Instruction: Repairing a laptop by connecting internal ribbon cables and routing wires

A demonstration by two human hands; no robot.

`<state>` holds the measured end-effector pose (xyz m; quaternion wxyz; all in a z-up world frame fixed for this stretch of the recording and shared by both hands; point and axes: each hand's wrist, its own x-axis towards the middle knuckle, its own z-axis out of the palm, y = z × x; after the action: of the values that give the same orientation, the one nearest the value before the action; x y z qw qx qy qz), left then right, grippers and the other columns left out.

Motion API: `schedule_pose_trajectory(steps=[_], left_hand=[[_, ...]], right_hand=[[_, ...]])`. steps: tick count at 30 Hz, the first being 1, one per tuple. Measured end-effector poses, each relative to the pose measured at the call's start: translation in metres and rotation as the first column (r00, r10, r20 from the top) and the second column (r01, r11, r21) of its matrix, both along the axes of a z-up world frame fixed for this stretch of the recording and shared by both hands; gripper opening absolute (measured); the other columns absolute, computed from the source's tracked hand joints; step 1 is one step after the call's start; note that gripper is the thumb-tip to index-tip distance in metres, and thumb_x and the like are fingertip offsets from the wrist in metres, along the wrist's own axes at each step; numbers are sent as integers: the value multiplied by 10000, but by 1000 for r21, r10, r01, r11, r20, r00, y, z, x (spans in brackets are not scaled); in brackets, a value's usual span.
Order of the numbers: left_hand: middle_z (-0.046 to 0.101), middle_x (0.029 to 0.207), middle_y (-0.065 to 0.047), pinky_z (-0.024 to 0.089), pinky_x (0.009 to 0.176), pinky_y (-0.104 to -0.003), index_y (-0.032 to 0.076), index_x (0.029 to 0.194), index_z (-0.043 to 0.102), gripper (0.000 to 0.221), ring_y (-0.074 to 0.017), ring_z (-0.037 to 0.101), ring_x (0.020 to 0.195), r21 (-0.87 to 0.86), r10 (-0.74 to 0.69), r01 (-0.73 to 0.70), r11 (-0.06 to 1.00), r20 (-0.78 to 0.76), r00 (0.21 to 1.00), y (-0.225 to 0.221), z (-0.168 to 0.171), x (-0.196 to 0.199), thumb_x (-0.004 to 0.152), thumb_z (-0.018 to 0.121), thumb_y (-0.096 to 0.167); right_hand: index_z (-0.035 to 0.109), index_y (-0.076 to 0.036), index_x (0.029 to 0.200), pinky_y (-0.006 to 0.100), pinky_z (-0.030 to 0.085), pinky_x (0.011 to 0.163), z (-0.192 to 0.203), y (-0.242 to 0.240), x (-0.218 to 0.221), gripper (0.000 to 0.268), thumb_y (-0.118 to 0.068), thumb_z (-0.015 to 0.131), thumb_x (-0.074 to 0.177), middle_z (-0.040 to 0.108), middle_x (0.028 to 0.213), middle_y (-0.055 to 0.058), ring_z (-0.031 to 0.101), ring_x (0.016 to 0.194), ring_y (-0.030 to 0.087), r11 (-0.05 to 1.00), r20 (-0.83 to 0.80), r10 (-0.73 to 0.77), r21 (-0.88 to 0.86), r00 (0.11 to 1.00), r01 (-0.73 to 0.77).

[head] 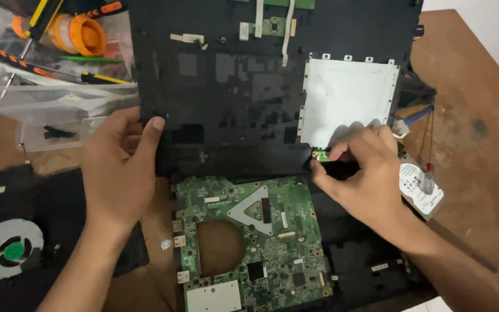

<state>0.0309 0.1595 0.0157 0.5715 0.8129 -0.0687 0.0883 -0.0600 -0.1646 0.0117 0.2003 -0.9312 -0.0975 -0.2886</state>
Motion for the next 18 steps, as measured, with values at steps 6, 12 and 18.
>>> schedule_pose_trajectory(steps=[6, 12, 18], left_hand=[[784, 1026, -67, 534, 736, -308, 40, 1224, 735, 249, -117, 707, 931, 70, -9, 7, 998, 33, 999, 0, 4, -2, 1073, 634, 210], [758, 963, 19, 496, 726, -227, 72, 1143, 749, 177, -32, 644, 874, 4, -15, 15, 1000, -17, 1000, -1, 3, -3, 1076, 645, 200], [771, 1120, -36, 633, 833, -393, 141, 1255, 727, 292, -210, 743, 1030, 114, 15, -5, 993, -88, 996, -3, 20, -15, 1037, 616, 299]], right_hand=[[530, -158, 790, 388, 326, 918, -4, -1, 4, 286, -228, 802, 844, 547, 823, -33, 407, 845, 215, 996, -19, -85, -26, 996, 84], [559, -149, 791, 366, 331, 884, -6, -5, 7, 261, -159, 811, 856, 520, 789, -30, 394, 815, 190, 997, -34, -76, 4, 997, 76], [577, -155, 777, 359, 338, 895, -7, -9, 14, 253, -145, 827, 812, 571, 822, -43, 413, 832, 195, 995, -10, -98, -19, 995, 98]])
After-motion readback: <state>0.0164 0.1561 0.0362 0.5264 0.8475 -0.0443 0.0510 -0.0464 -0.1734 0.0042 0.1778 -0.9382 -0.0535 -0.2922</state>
